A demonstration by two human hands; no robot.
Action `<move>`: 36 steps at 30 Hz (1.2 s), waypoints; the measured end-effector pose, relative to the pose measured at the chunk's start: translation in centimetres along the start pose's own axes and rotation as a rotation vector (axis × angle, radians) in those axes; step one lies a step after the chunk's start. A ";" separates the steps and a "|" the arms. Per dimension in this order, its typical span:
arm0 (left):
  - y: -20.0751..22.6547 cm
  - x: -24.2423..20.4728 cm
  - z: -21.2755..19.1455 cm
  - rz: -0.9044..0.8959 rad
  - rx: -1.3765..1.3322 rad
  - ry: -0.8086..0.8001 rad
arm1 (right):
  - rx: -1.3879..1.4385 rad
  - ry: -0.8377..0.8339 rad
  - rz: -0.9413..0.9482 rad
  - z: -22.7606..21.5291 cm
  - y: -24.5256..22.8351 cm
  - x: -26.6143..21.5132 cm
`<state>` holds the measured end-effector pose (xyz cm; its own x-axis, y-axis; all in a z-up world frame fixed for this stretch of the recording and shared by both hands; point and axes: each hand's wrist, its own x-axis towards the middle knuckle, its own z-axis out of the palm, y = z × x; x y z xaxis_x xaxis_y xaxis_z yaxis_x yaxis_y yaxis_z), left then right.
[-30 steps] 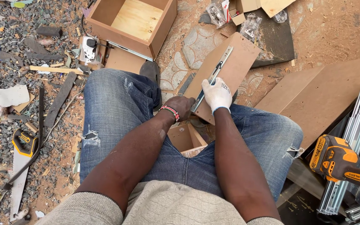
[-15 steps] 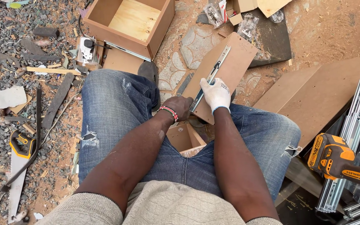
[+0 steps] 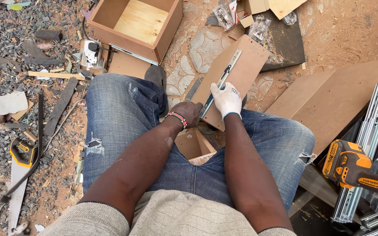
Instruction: Installing metal drawer slides onto wooden drawer components using a power drill and screws.
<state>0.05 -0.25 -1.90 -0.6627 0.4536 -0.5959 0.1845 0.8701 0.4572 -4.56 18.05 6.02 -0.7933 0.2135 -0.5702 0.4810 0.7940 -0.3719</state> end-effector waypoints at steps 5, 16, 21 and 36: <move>1.2 -1.8 -2.0 -0.062 -0.039 -0.070 | 0.045 -0.013 0.007 -0.9 -0.7 -0.9; -6.4 7.0 1.6 -0.184 -0.764 0.009 | 0.165 0.032 0.015 -9.2 0.8 -4.9; -3.5 2.5 -5.1 -0.031 -1.370 0.155 | 0.505 0.351 -0.275 -16.4 0.2 -22.0; 1.4 -6.0 -11.6 0.192 -1.883 0.021 | 0.670 1.157 -0.496 -16.4 23.7 -28.6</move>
<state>-4.14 -3.98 9.90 -0.7426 0.4906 -0.4558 -0.6688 -0.5076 0.5432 23.40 40.15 25.54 -0.6248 0.5932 0.5077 -0.1083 0.5781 -0.8088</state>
